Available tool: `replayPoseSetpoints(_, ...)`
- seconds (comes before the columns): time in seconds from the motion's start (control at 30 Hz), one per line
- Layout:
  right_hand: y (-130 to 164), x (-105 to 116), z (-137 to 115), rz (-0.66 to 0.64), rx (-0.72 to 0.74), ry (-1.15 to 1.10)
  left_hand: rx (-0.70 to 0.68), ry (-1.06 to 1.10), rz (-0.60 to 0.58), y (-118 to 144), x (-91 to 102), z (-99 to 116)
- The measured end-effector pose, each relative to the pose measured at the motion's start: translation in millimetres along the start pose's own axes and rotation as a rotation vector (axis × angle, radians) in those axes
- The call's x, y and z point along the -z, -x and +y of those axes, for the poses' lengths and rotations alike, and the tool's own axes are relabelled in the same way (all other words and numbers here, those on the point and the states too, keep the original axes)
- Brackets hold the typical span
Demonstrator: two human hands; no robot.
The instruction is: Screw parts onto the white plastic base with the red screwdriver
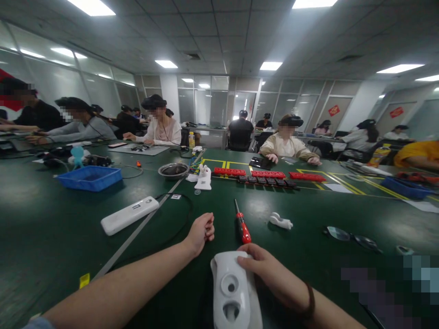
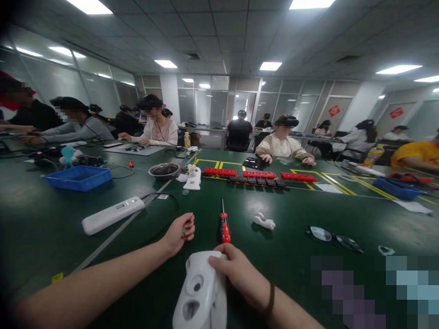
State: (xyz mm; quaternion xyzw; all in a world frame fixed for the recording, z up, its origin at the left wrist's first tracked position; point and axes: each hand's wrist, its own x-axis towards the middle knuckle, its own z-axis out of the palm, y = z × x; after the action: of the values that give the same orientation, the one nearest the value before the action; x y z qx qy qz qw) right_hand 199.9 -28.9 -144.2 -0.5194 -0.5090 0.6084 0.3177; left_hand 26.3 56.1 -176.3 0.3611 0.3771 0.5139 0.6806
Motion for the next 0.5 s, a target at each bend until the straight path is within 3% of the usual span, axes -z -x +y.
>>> replayPoseSetpoints(0.13, -6, 40, -28, 0.435, 0.451, 0.794, -0.009, -0.137, -0.054, 0, 1.7, -2)
replayPoseSetpoints(0.2, -16, 63, -34, 0.577, 0.517, 1.004, -0.02, -0.233, -0.09, 2, 0.2, -3)
replayPoseSetpoints(0.3, -42, 91, -20, 0.65, 0.385, 1.167, -0.059, -0.384, -0.151, 8, -4.3, -5)
replayPoseSetpoints(0.43, -65, 114, 11, 0.661, 0.235, 1.121, -0.139, -0.541, -0.205, 15, -7.9, -6)
replayPoseSetpoints(0.5, -65, 117, 14, 0.668, 0.187, 1.063, -0.164, -0.595, -0.215, 16, -7.4, -6)
